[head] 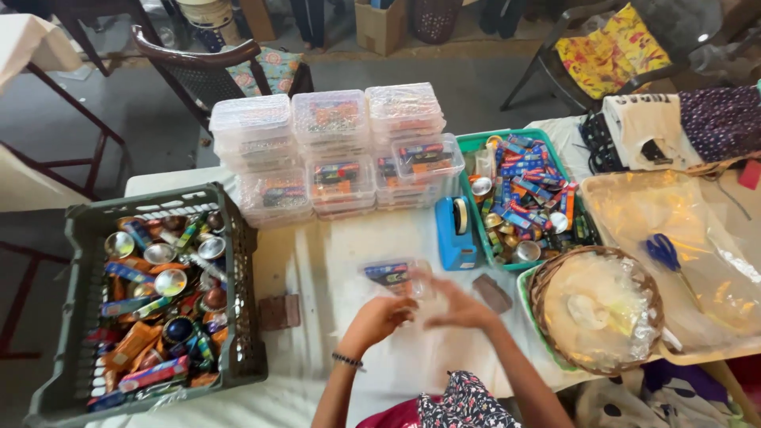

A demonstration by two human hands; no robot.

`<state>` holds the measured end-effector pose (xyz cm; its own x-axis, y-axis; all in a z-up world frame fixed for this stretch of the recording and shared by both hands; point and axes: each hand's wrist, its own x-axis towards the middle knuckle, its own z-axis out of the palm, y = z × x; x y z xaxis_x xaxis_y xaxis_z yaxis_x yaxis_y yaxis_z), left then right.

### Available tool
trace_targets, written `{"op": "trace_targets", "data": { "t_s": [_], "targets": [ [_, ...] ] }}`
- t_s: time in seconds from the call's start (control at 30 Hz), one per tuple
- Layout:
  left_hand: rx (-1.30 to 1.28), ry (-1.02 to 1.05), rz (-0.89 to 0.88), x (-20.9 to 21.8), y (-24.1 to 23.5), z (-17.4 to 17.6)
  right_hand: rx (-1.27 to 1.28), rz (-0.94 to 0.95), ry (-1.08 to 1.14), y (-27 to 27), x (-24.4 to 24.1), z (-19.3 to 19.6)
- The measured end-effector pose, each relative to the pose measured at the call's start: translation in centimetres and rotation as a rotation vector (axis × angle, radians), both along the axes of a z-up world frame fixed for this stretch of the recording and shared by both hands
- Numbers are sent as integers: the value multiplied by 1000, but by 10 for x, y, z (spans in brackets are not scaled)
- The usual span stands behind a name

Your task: The person wraps small plastic containers filled with items in bubble wrap. They retrieve bubble wrap from a basket on the floor, place a container on the table, wrap it, and then place the wrapped item into a stack. The process is repeated for multiple containers.

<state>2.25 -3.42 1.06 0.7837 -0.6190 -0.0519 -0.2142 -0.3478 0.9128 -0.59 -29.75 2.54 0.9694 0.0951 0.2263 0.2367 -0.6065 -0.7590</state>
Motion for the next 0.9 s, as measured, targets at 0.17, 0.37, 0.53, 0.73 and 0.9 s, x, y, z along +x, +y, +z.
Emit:
{"op": "trace_targets", "data": {
  "t_s": [0.17, 0.37, 0.53, 0.73, 0.9],
  "targets": [
    [31, -332, -283, 36, 27, 28, -121, 315, 76, 36, -11, -42],
    [310, -284, -303, 56, 66, 63, 26, 206, -31, 18, -17, -38],
    [84, -123, -59, 48, 78, 113, 710, 11, 231, 10, -23, -71],
    [-53, 33, 42, 31, 44, -16, 1323, -245, 401, 20, -24, -66],
    [-264, 208, 56, 35, 27, -89, 1306, -417, 561, 4, -27, -77]
  ]
}}
